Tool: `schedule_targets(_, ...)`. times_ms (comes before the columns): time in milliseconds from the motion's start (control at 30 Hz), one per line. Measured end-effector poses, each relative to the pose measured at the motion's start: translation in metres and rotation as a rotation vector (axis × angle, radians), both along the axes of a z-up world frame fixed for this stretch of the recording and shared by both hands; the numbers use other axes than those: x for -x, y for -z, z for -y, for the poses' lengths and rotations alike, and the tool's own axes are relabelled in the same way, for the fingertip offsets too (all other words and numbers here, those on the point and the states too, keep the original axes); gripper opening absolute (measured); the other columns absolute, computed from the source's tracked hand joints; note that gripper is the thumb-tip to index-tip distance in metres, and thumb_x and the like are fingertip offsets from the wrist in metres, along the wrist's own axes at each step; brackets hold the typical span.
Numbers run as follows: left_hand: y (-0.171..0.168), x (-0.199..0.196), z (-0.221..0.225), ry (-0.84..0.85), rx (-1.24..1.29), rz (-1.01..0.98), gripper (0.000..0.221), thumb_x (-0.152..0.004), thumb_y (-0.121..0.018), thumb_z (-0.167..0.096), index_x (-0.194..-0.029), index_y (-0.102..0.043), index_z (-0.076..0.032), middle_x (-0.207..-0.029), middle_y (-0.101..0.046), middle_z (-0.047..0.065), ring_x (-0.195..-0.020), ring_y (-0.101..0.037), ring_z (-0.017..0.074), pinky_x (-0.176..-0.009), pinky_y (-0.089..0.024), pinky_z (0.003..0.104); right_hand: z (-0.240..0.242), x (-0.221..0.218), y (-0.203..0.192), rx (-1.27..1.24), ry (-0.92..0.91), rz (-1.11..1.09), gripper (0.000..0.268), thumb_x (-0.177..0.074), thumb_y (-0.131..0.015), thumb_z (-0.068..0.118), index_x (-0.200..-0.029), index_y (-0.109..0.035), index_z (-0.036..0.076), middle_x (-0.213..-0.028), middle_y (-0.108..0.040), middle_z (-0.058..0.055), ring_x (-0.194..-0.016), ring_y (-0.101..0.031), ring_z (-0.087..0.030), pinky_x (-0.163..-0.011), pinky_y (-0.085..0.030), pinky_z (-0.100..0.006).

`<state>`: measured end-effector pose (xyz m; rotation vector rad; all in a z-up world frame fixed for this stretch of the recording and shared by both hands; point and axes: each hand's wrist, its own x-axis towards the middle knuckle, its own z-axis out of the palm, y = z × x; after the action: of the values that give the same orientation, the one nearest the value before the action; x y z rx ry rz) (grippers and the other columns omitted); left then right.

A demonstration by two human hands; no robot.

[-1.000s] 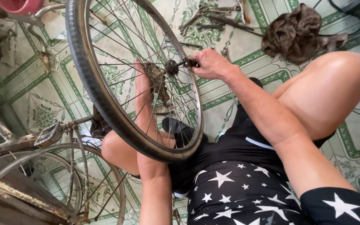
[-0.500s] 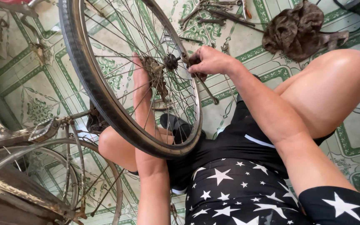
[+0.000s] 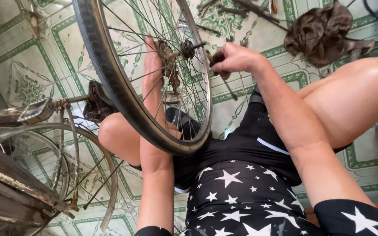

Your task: The person manipulates the axle and gears of a bicycle wheel while sitting on the floor. They use a wrench to loosen or tighten nuts on the wheel hub.

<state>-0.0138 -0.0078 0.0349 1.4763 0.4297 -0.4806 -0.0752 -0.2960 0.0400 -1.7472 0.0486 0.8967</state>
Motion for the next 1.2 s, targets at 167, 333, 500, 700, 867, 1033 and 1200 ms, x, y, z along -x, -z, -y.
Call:
schedule_targets(167, 0.005, -0.005, 0.007, 0.015, 0.007, -0.007, 0.076, -0.098, -0.033, -0.072, -0.102, -0.064, -0.002, -0.082, -0.065, 0.007, -0.072, -0.065, 0.019, -0.063, -0.054, 0.035, 0.003, 0.004, 0.021, 0.392, 0.004, 0.576, 0.028, -0.089, -0.076, 0.016, -0.115, -0.075, 0.008, -0.097, -0.074, -0.018, -0.085, -0.07, -0.033, -0.078, -0.056, -0.041)
schedule_targets(333, 0.004, -0.008, 0.008, 0.001, 0.031, -0.012, 0.076, -0.098, -0.033, -0.072, -0.099, -0.065, -0.003, -0.079, -0.063, 0.005, -0.07, -0.064, 0.0188, -0.062, -0.052, 0.035, -0.003, 0.001, 0.009, 0.371, 0.138, 0.756, 0.016, -0.1, -0.07, 0.017, -0.114, -0.075, 0.01, -0.097, -0.07, -0.013, -0.085, -0.068, -0.032, -0.077, -0.055, -0.042)
schedule_targets(500, 0.002, -0.004, 0.01, 0.022, 0.045, -0.019, 0.073, -0.098, -0.033, -0.071, -0.096, -0.063, -0.005, -0.077, -0.062, 0.006, -0.068, -0.065, 0.0193, -0.059, -0.05, 0.036, -0.012, -0.001, -0.001, 0.378, 0.151, 0.737, 0.024, -0.098, -0.07, 0.016, -0.12, -0.075, 0.011, -0.099, -0.069, -0.012, -0.087, -0.068, -0.03, -0.078, -0.056, -0.041)
schedule_targets(700, -0.006, -0.001, 0.012, 0.027, 0.059, -0.039, 0.07, -0.099, -0.032, -0.071, -0.092, -0.06, -0.007, -0.075, -0.06, 0.006, -0.066, -0.065, 0.0199, -0.056, -0.047, 0.036, -0.014, -0.007, 0.001, 0.429, 0.178, 1.022, 0.026, -0.098, -0.07, 0.01, -0.123, -0.076, 0.012, -0.115, -0.071, -0.011, -0.102, -0.067, -0.03, -0.088, -0.057, -0.04)
schedule_targets(867, 0.0, -0.002, 0.011, 0.034, 0.062, -0.003, 0.072, -0.1, -0.032, -0.071, -0.096, -0.061, -0.005, -0.079, -0.061, 0.006, -0.071, -0.064, 0.0203, -0.064, -0.051, 0.037, -0.016, -0.009, 0.001, 0.447, 0.163, 1.124, 0.027, -0.097, -0.07, 0.008, -0.123, -0.077, 0.013, -0.12, -0.071, -0.013, -0.106, -0.067, -0.03, -0.09, -0.057, -0.039)
schedule_targets(1033, 0.006, -0.004, 0.009, 0.006, 0.024, -0.009, 0.055, -0.096, -0.031, -0.068, -0.115, -0.056, -0.023, -0.092, -0.07, 0.003, -0.083, -0.065, 0.0171, -0.076, -0.056, 0.036, -0.012, -0.009, -0.011, 0.381, 0.082, 0.905, 0.029, -0.096, -0.069, 0.01, -0.125, -0.076, 0.013, -0.113, -0.072, -0.012, -0.096, -0.069, -0.03, -0.084, -0.057, -0.039)
schedule_targets(1200, 0.01, -0.005, 0.006, 0.033, 0.046, 0.006, 0.075, -0.102, -0.031, -0.069, -0.101, -0.063, -0.001, -0.081, -0.06, 0.004, -0.075, -0.058, 0.0188, -0.07, -0.052, 0.037, -0.01, -0.01, -0.027, 0.323, -0.011, 0.393, 0.034, -0.096, -0.069, 0.022, -0.129, -0.07, 0.019, -0.1, -0.074, -0.011, -0.083, -0.071, -0.027, -0.079, -0.055, -0.038)
